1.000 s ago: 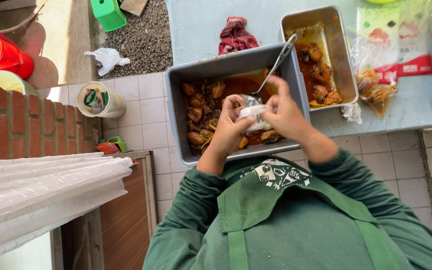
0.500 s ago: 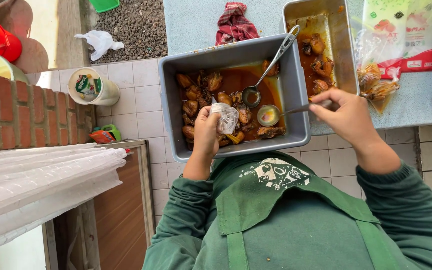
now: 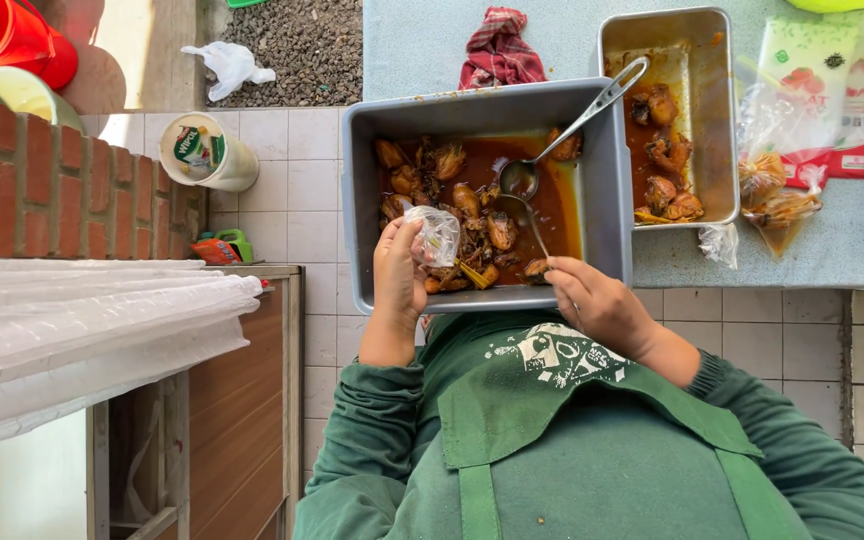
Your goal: Packing cooked meat and sauce into small plastic bags and organizing them into takeout boxes.
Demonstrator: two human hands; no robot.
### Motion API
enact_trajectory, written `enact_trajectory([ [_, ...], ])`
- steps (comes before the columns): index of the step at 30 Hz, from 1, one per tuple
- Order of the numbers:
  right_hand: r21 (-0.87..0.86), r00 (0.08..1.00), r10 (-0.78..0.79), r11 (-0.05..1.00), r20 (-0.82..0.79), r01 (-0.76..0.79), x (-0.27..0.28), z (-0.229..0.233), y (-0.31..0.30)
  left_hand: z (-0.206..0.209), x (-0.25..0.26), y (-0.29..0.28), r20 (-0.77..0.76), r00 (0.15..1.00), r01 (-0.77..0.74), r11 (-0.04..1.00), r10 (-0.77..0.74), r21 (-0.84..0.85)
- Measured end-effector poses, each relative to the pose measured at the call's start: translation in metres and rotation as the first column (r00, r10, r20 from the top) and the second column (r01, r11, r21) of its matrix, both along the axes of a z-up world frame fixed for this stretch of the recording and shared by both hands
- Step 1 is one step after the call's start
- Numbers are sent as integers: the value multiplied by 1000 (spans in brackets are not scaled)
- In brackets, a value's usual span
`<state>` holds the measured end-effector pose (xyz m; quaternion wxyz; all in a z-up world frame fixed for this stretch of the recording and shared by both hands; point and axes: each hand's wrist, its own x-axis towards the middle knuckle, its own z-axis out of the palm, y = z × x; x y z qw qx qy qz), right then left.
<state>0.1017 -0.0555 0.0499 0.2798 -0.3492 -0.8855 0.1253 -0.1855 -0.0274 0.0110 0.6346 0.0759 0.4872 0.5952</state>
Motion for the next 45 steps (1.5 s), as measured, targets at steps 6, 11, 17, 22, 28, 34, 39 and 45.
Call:
enact_trajectory([
  [6,-519,806,-406,842,-431,147,17,-51,10,2,0,-3,-64,997,35,994,-42,-107],
  [11,-731,621,-633,668,-461,139,43,-39,19,-17,3,1,-91,992,73,992,-82,-98],
  [17,-730,725,-564,672,-395,125,54,-18,18,-20,17,6,-41,991,119,986,-125,-113],
  [22,-768,686,-589,637,-426,70,65,-18,15,-19,22,11,-35,990,134,986,-138,-99],
  [28,-764,486,-695,640,-530,81,73,-4,8,-9,31,17,7,990,142,975,-143,-174],
  [34,-558,495,-541,819,-680,129,52,58,8,-20,56,32,-89,976,178,963,-199,-203],
  [39,-546,497,-573,809,-652,216,43,72,21,-9,77,41,-11,981,191,976,-193,-107],
  [45,55,940,-137,985,-314,162,-2,73,-3,10,107,44,261,959,144,982,-109,-120],
])
